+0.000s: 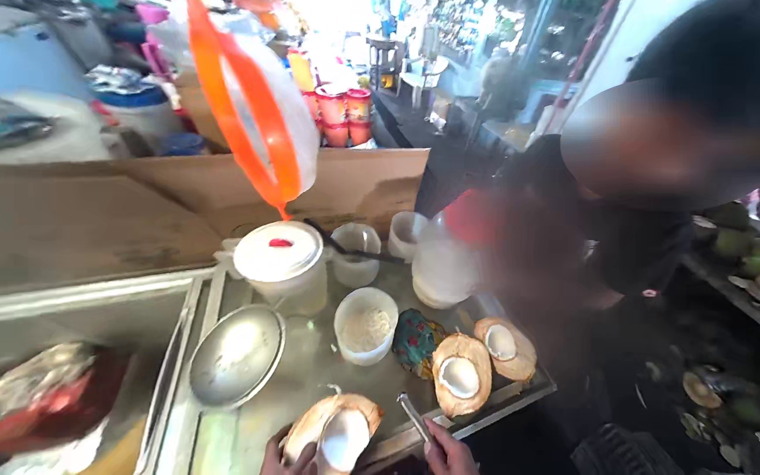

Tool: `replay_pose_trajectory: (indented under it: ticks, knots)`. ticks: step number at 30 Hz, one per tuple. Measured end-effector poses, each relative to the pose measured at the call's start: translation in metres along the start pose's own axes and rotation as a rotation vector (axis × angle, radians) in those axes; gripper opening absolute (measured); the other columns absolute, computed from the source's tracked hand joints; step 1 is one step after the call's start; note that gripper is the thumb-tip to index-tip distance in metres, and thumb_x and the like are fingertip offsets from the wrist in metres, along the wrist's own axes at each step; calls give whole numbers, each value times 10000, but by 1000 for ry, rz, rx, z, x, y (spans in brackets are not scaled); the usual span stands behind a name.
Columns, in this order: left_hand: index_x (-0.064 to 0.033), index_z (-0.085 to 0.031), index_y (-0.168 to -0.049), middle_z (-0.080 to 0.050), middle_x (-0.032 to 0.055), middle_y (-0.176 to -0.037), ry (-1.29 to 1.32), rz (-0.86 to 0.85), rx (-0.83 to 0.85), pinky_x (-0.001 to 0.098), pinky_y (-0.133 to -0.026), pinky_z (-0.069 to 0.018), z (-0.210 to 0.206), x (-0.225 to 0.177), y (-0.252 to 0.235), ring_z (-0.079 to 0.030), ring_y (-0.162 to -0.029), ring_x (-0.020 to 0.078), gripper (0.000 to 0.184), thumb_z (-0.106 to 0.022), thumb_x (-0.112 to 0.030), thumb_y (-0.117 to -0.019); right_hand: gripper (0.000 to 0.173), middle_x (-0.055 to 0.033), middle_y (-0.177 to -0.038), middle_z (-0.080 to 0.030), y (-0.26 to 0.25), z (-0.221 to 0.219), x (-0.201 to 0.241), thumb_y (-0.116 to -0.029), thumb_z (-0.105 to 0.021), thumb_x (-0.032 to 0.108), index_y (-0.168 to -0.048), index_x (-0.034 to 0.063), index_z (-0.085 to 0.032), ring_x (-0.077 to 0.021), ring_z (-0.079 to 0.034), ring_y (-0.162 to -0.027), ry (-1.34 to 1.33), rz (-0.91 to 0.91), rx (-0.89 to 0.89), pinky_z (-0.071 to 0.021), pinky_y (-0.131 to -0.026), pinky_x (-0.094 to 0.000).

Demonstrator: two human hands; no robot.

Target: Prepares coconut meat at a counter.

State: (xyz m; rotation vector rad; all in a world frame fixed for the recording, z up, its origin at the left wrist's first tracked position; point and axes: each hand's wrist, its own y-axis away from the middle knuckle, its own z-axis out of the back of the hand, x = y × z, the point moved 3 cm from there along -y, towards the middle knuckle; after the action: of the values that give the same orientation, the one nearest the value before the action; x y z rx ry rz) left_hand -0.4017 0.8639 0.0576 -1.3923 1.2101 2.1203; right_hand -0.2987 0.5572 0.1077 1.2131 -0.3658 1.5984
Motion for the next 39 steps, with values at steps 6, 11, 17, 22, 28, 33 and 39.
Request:
replay_pose_trajectory:
  ticks: [6, 11, 17, 22, 28, 33, 39]
  knots:
    - [17, -435, -1477, -587, 246, -1359, 89, -126, -340, 468, -1006, -527, -31, -1, 10, -614, -1203, 294, 675, -695, -185, -888, 489, -86, -946, -700, -12, -21, 17, -1052, -521, 236, -1515, 80, -497, -157, -612, -637, -126, -76, 193, -563, -607, -364]
    - [71, -514, -1399, -640, 229, -1271, 370, -102, -436, 387, -979, -555, -51, 14, 2, -666, -1115, 222, 401, -534, -68, -1023, 500, -80, -941, -682, -29, -54, 66, -1096, -424, 222, -1580, 103, -389, -163, -603, -557, -28, -157, 474, -559, -518, -345]
    - [83, -404, -1466, -581, 238, -1344, 450, -187, -473, 335, -1015, -518, -64, 14, 9, -621, -1181, 207, 541, -568, -46, -967, 471, -95, -922, -658, -55, -84, 87, -1121, -371, 241, -1567, 92, -392, -152, -599, -503, 41, -321, 487, -549, -456, -314]
    - [67, -272, -1528, -502, 265, -1405, 453, -244, -510, 347, -1025, -504, -76, 6, -6, -583, -1221, 227, 683, -568, -139, -948, 446, -97, -893, -642, -80, -100, 99, -1121, -343, 270, -1522, 112, -457, -159, -583, -515, 176, -260, 537, -533, -484, -325]
    - [25, -525, -1402, -648, 230, -1199, 422, -102, -698, 415, -918, -552, -69, -24, -40, -661, -1042, 250, 370, -516, -113, -1059, 431, -165, -1024, -662, -86, -103, 105, -1096, -379, 233, -1473, 79, -522, -260, -659, -780, 285, -56, 653, -563, -731, -450]
    - [43, -546, -1388, -629, 214, -1287, 405, -189, -633, 398, -984, -528, -52, -4, -30, -640, -1129, 227, 369, -455, -93, -1057, 377, -175, -1076, -689, -68, -69, 109, -1085, -421, 218, -1393, 102, -605, -313, -677, -970, 423, 40, 838, -532, -896, -528]
    - [34, -552, -1376, -633, 199, -1259, 443, -174, -656, 367, -955, -537, -58, -8, -26, -644, -1091, 201, 353, -433, -72, -1061, 463, -162, -1017, -660, -67, -107, 105, -1105, -374, 245, -1531, 86, -455, -246, -664, -742, 272, -161, 662, -577, -677, -424]
